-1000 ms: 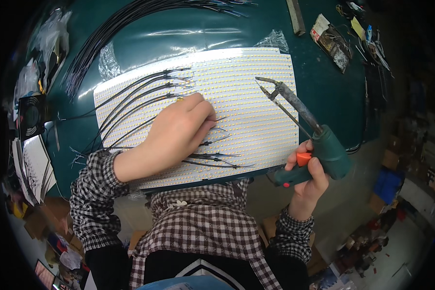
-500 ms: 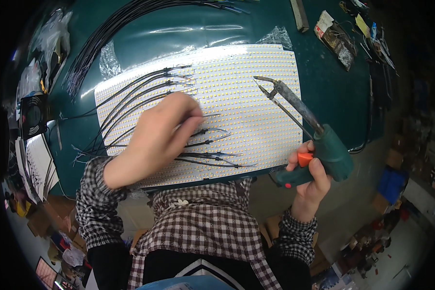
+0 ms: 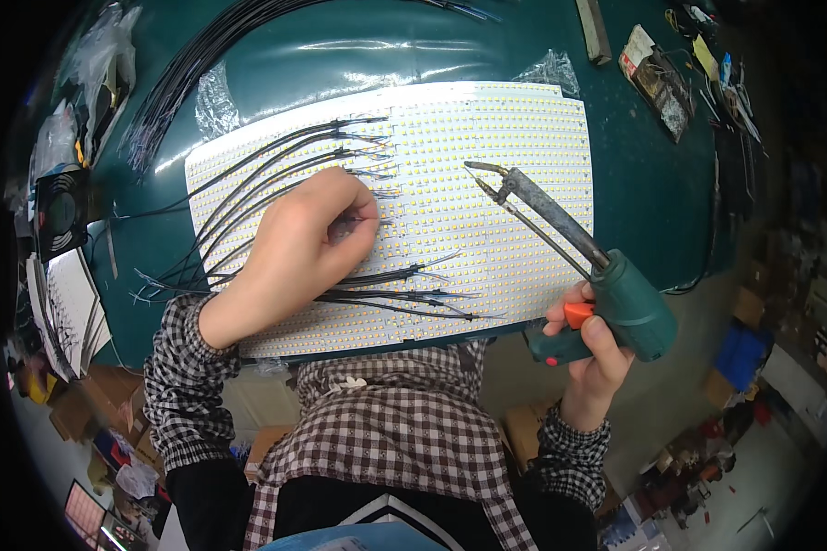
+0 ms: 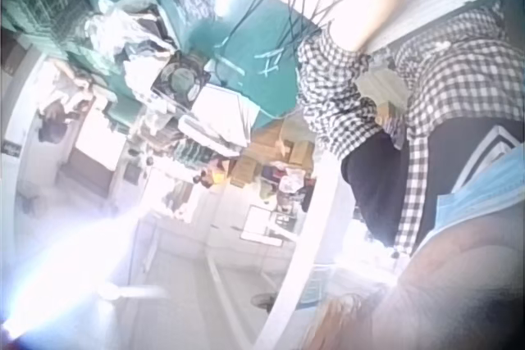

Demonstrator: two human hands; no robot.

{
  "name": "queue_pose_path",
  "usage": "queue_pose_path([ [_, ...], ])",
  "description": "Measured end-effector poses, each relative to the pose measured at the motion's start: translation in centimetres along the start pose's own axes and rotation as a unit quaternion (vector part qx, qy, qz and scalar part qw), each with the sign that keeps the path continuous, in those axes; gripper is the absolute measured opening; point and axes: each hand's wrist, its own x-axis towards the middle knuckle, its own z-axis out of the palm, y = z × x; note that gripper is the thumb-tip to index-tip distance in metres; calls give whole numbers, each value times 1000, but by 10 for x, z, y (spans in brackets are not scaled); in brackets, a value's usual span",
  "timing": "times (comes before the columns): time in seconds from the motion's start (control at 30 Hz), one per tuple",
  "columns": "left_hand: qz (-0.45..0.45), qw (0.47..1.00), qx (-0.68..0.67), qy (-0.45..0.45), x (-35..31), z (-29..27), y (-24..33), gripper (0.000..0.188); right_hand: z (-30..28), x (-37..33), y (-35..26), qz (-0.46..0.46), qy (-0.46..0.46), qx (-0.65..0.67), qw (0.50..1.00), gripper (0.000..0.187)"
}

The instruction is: The person uses a soldering iron to attach black wires to a large LED panel. They hold the wires in place with one hand while applying the soldering iron with the other, working methodically across the surface of the panel.

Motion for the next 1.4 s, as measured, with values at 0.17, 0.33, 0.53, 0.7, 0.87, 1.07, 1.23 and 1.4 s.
queue_pose_path([
  [0.17,2,998,-69,-11,3,1,-6,8,8,-8,-5,8,22,-49,999,46],
  [0.33,55,998,11,17,4,10,-13,8,27,-17,-4,1,64,-153,986,48],
  [0.53,95,994,54,6,4,7,-15,7,35,-23,-3,14,52,-144,988,49],
  [0.7,88,996,19,-8,5,4,-14,9,30,-26,-1,25,24,-170,985,48],
  [0.87,70,997,-25,10,3,7,-17,12,31,-25,0,20,30,-165,986,45],
  [1.07,61,997,-44,5,3,9,-16,11,30,-27,3,22,29,-151,988,44],
  [1.23,93,995,1,17,3,11,-18,10,31,-30,3,28,33,-141,989,44],
  [1.4,70,997,-21,2,4,10,-19,9,30,-33,4,24,10,-123,992,42],
])
